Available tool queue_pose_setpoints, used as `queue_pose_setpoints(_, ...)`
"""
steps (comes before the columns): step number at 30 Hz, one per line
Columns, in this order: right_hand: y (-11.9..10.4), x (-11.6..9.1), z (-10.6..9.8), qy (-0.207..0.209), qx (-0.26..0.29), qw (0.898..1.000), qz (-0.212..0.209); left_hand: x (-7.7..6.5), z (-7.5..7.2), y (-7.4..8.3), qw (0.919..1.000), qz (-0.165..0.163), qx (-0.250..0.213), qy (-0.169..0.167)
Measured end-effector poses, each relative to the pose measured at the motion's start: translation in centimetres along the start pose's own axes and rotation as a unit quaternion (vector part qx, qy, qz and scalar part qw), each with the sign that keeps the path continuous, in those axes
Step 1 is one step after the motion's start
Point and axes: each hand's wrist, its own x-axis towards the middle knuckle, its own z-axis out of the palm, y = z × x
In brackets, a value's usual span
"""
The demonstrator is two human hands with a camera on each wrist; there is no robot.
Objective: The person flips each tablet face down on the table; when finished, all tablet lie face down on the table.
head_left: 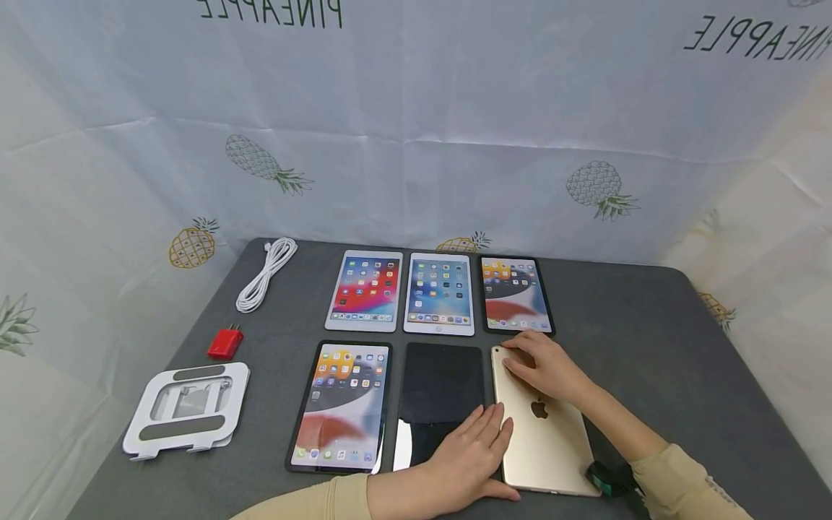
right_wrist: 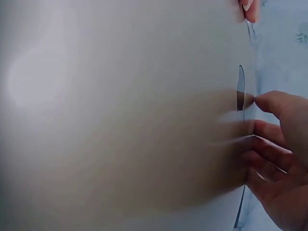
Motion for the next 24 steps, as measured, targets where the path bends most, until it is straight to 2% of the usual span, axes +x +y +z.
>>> queue_pose_setpoints(11, -0.1, -0.3, -0.1, -0.01, -0.004, 1.0, -0.011, 0.0, 0.2, 0.3, 0.9987, 0.022, 0.045, -0.012)
queue_pose_setpoints(15, -0.3, -0.3, -0.2, -0.006, -0.005, 1.0, -0.014, 0.0, 0.2, 0.2, 0.9984, 0.024, 0.048, -0.019)
queue_pose_setpoints(19, -0.4, -0.3, -0.2, -0.012, -0.003, 1.0, -0.006, 0.0, 0.1, -0.2, 0.9994, 0.025, 0.005, -0.025)
queue_pose_setpoints(24, -1.1, -0.3, -0.3, -0.02, 0.005, 1.0, 0.017, -0.1, -0.7, -1.5, 0.9935, 0.02, -0.109, -0.027)
